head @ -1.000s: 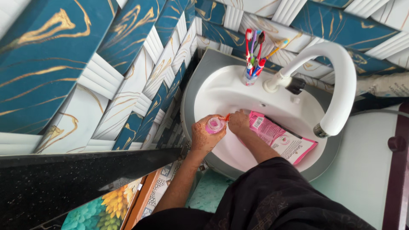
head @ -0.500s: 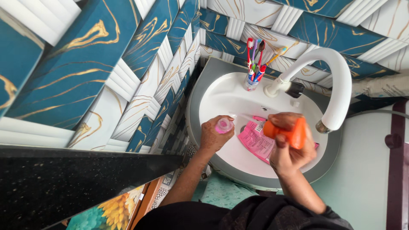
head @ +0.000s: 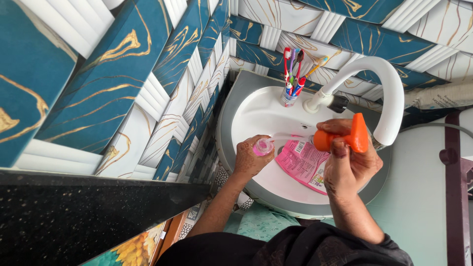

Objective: The person refills a pink soap dispenser by removing the pump, pouring liquid soap from a large refill pouch into the container, and then screwing the pump back on.

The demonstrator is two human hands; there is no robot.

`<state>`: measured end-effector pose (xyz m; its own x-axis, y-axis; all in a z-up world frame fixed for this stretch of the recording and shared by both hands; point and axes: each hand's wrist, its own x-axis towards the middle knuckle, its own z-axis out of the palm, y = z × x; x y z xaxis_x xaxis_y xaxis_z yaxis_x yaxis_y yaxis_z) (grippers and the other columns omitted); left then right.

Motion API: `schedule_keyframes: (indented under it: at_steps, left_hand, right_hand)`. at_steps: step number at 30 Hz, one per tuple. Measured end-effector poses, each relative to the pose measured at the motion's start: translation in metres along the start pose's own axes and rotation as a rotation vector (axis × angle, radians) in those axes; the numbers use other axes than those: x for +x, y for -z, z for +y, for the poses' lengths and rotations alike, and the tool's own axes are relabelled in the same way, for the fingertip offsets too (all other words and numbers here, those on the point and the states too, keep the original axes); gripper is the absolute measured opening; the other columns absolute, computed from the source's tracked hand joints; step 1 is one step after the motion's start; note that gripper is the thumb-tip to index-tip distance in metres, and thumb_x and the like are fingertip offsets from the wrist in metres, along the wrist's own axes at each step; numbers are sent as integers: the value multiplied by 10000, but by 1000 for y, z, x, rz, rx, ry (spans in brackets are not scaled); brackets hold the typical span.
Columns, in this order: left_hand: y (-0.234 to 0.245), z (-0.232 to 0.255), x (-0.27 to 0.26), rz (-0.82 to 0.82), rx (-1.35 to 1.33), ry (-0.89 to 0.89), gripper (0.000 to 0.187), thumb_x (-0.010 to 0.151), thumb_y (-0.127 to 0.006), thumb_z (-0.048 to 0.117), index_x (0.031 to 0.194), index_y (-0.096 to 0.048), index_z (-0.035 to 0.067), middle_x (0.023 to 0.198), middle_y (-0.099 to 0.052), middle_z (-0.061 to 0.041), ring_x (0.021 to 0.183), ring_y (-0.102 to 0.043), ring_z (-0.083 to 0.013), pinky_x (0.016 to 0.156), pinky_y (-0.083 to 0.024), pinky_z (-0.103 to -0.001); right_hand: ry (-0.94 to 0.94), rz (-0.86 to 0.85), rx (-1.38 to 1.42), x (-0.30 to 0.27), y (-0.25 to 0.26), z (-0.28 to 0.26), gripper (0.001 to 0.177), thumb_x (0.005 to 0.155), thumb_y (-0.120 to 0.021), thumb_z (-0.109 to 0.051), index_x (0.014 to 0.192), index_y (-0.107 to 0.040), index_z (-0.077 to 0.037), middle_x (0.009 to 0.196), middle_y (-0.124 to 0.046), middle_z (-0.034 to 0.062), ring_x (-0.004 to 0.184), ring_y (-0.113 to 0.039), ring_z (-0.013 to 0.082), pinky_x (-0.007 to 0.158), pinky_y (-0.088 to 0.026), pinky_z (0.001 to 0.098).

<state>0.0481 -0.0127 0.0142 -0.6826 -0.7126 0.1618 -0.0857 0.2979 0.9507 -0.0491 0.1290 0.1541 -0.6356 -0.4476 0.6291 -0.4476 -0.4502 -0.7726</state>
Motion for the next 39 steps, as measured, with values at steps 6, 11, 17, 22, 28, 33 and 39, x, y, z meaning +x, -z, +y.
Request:
schedule_keyframes:
  at_steps: [6,11,17,22,28,33,39]
  left_hand:
    - [-1,4,3,-67,10,42,353,742,-848,185,1053,-743,55,925,-776,-119,858,-773,-232,815,-609,-347]
    - [2,12,6,-83,3,-10,383,707,-844,198,1036,-733,37,918,-775,-139,861,-768,-261,806,-604,-371]
    - [5,16,13,-199,-26,-14,410,688,-837,227,1037,-733,36,882,-775,-130,818,-772,-256,795,-606,-362]
    - [3,24,23,-173,9,-12,381,673,-799,205,1009,-736,37,861,-781,-125,793,-774,-248,781,-609,-354]
    - [5,31,29,-242,57,-17,353,707,-819,245,990,-737,50,832,-767,-134,773,-763,-265,764,-595,-360]
    - [0,35,33,-228,-8,10,443,646,-797,221,1057,-717,78,830,-762,-119,760,-767,-265,750,-602,-351]
    - [-11,27,35,-196,34,-143,430,628,-855,191,1020,-736,58,875,-779,-124,818,-754,-261,786,-601,-354]
  right_hand:
    - [-288,-486,-322,14,-13,30,265,898,-587,57,1103,-738,-20,1138,-737,97,1005,-736,189,926,-622,334]
    - [-368,-598,-254,2,-14,77,289,872,-729,63,1147,-741,-24,1088,-707,86,1028,-643,173,972,-504,318]
    - [-654,-699,132,10,18,111,468,751,-774,75,1205,-709,-19,1087,-668,11,1005,-617,128,936,-511,317]
    - [-573,-526,69,1,9,116,547,715,-893,47,1195,-639,-15,1082,-643,19,979,-583,126,889,-478,329]
    - [-496,-685,175,28,15,95,469,763,-760,-104,1212,-631,-57,1368,-543,-10,1286,-496,138,1088,-405,365]
    - [-316,-628,-288,16,13,104,439,808,-841,-183,1196,-698,-39,1240,-637,75,1263,-541,240,1150,-414,411]
    - [-317,-553,-333,13,14,96,740,703,-874,-245,1342,-558,-44,1331,-534,117,1257,-512,251,1083,-409,416]
